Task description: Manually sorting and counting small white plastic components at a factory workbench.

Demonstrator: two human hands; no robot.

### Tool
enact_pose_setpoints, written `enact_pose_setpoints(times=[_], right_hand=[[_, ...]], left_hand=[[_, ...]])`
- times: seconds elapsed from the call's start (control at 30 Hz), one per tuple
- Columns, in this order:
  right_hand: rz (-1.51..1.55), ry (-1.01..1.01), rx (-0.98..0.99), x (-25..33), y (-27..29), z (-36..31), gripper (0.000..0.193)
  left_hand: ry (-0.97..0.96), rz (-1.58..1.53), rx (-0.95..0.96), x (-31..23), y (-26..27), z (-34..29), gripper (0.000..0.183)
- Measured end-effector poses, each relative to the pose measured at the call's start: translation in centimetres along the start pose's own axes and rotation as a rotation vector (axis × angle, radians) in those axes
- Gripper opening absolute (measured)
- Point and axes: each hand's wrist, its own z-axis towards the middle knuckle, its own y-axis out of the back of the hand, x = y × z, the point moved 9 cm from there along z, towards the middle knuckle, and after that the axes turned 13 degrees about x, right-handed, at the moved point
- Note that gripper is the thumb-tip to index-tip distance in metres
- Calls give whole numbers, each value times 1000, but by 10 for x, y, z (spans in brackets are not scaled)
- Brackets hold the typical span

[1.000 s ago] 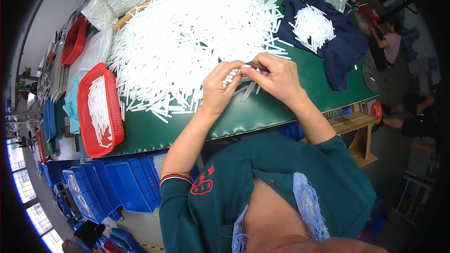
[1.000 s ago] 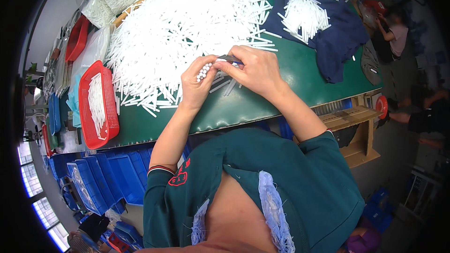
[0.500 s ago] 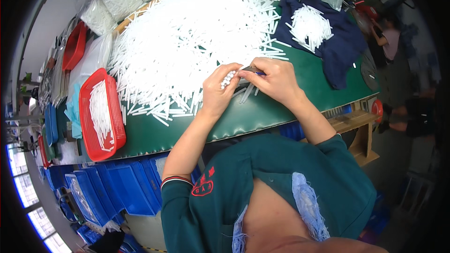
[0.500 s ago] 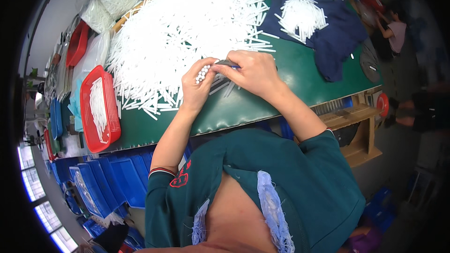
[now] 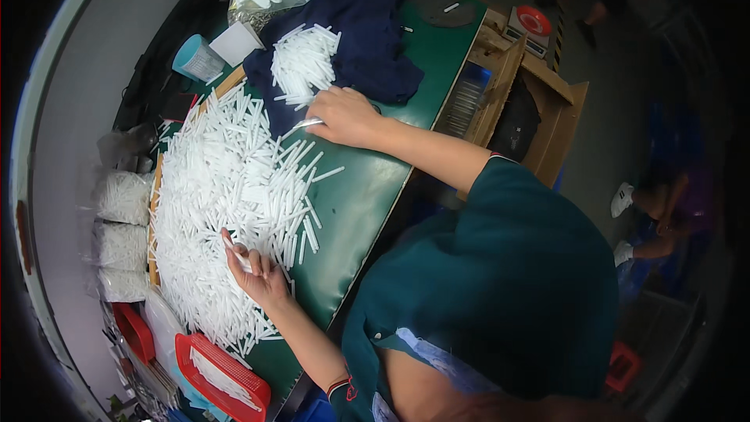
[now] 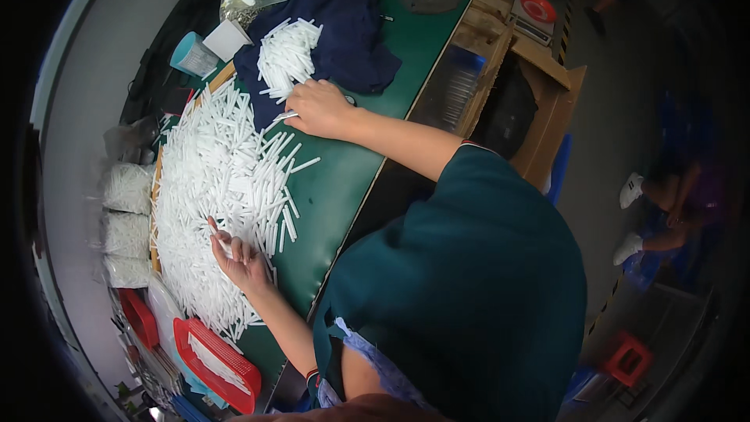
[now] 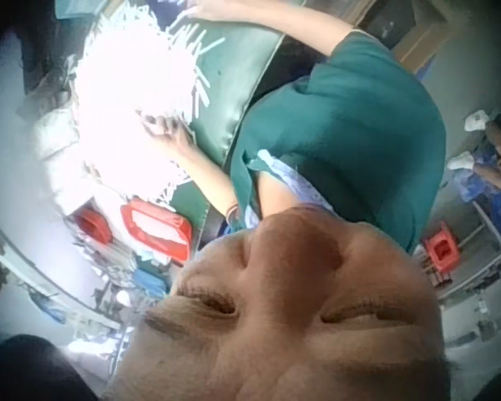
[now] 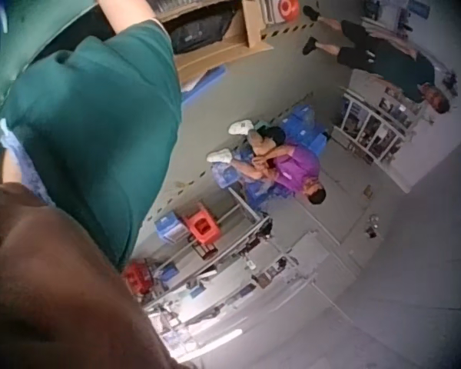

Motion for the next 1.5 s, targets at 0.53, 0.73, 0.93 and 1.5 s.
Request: enact_pose_setpoints(times=[0.53,0.73,0.93,1.5], right_hand=[[189,299,-319,34,27,-9,10],[227,334,-347,33,33,-9,9],[267,373,-287,42,22,-2,8],[242,398,-211,52,21,-5,11]], left_hand=[[12,-673,-204,-46,66,-18,30],[-184,-517,-327,-96,77,-36,35],[-123,-593,-260,-66,63,-59,30],[-652,287,-796,-315,104,-229,61]])
